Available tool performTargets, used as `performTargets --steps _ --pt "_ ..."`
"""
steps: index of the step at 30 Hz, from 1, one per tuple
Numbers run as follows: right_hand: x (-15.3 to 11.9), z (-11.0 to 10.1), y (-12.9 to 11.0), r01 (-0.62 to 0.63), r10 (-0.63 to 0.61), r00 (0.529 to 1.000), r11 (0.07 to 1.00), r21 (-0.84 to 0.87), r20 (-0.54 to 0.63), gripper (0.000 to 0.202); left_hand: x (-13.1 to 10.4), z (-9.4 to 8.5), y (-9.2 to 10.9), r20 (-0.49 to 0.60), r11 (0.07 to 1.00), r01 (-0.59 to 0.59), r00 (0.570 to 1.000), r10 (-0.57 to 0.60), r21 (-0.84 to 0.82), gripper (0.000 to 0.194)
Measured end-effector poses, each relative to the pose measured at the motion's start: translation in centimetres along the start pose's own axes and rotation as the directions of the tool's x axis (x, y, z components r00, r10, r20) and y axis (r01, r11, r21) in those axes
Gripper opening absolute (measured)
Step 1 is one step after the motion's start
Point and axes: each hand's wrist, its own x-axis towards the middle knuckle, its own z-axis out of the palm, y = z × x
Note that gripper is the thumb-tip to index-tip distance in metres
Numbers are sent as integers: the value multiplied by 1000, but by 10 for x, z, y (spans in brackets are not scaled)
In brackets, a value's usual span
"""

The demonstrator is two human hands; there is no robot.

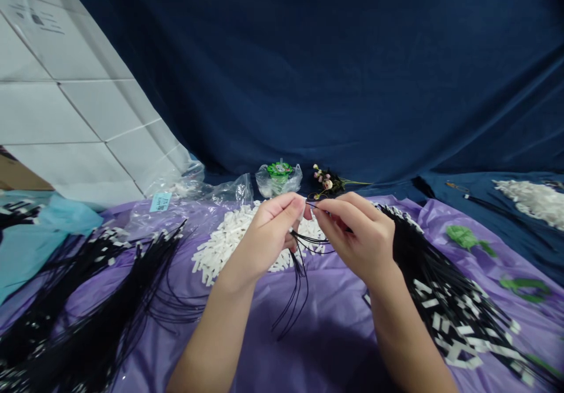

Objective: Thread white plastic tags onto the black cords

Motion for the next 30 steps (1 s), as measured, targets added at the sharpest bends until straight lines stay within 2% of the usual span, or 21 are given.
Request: performTargets --steps 2,4,5,6,7,9,11,12,14,16,18,20,21,23,25,27,30 --pt "0 0 0 34 -38 997 998 -61 -62 19 3 -3 1 -64 996 26 997 -32 -87 30" --pt "1 -3 -3 114 -145 974 977 -182 -171 24 7 -7 2 -157 981 28 986 -59 -194 26" --pt "2 -5 -5 163 -209 958 960 -227 -196 23 10 -10 3 -195 967 29 978 -80 -253 24" --pt "2 -8 -8 215 -259 951 946 -241 -168 22 12 -14 3 -220 948 35 970 -109 -317 22" --pt "3 -10 -11 265 -290 953 939 -221 -88 21 15 -17 4 -233 923 44 962 -143 -383 21" --pt "4 -13 -18 321 -299 940 938 -127 163 20 19 -24 6 -231 859 70 949 -213 -508 21" --pt "4 -13 -22 322 -277 883 945 -61 378 18 22 -28 7 -218 803 84 941 -259 -589 21" --pt "4 -11 -22 317 -270 859 948 -38 434 16 23 -29 7 -217 788 84 938 -268 -610 21" --pt "3 -6 -18 278 -262 844 960 37 467 16 26 -30 6 -223 777 79 935 -274 -625 20" --pt "3 -2 -7 184 -248 875 965 189 416 15 28 -30 3 -246 786 69 930 -274 -615 19" --pt "2 1 10 73 -194 939 919 387 285 12 32 -30 0 -292 812 47 920 -263 -582 19" --pt "1 1 29 -8 -62 992 831 556 106 15 35 -30 -5 -350 849 16 907 -235 -528 19" --pt "0 0 39 -53 53 998 779 625 18 16 36 -30 -7 -373 868 3 902 -217 -497 18" --pt "1 -5 57 -94 282 951 647 757 -123 10 38 -29 -10 -398 901 -16 901 -175 -434 17" --pt "2 -12 67 -66 421 887 522 850 -190 8 37 -28 -13 -394 931 -27 910 -127 -364 20" --pt "3 -20 69 -51 475 859 450 891 -190 11 36 -25 -16 -362 959 -26 929 -81 -282 22" --pt "3 -27 57 -148 505 856 452 880 -115 21 34 -20 -20 -291 985 -28 956 -23 -171 26"
